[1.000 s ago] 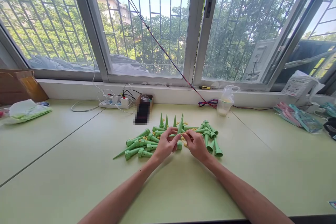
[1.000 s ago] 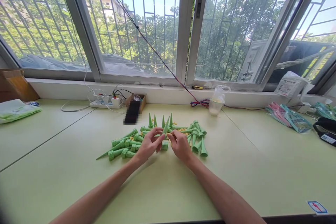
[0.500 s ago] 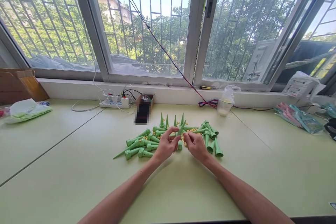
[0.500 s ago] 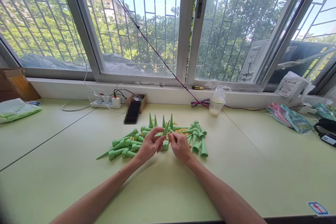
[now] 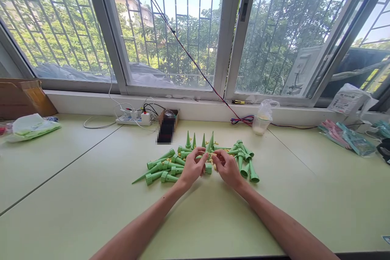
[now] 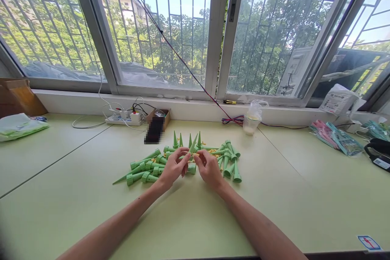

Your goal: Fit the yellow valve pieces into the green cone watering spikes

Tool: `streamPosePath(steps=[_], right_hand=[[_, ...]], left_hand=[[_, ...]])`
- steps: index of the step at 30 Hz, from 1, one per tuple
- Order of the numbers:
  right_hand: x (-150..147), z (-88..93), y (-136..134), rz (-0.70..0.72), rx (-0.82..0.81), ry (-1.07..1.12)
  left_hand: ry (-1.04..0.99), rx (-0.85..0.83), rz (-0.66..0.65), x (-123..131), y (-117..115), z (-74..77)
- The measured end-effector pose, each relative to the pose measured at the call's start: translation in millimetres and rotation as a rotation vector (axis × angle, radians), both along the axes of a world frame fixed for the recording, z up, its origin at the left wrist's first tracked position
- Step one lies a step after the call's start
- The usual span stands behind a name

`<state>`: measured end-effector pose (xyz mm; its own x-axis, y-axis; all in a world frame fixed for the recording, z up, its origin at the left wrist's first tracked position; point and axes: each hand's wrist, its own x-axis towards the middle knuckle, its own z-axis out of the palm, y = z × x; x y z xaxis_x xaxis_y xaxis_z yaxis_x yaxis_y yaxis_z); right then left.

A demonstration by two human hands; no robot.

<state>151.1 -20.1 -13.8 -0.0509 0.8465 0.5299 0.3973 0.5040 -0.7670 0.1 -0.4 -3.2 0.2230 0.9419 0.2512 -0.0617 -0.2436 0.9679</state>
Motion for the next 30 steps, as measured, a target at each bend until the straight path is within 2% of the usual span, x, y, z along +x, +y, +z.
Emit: streamPosePath(steps=[4, 11, 21, 30], right_hand=[[0.2, 0.1, 0.1, 0.038, 0.019, 0.015], [1.4, -4.2, 3.2, -0.004, 0.061, -0.016], [3.8, -6.3, 3.7, -0.027, 0.106, -0.033], [3.4, -4.3, 3.9, -0.125, 0.116, -0.062]], left_hand=[[-0.012, -0.067, 0.022, -1.0, 0.7, 1.9], [-0.013, -0.094, -0.032, -1.5, -2.5, 5.4], [-0.004, -0.051, -0.067, -2.6, -3.0, 3.0], [0.002, 0.026, -0.154, -4.8, -2.2, -1.1]])
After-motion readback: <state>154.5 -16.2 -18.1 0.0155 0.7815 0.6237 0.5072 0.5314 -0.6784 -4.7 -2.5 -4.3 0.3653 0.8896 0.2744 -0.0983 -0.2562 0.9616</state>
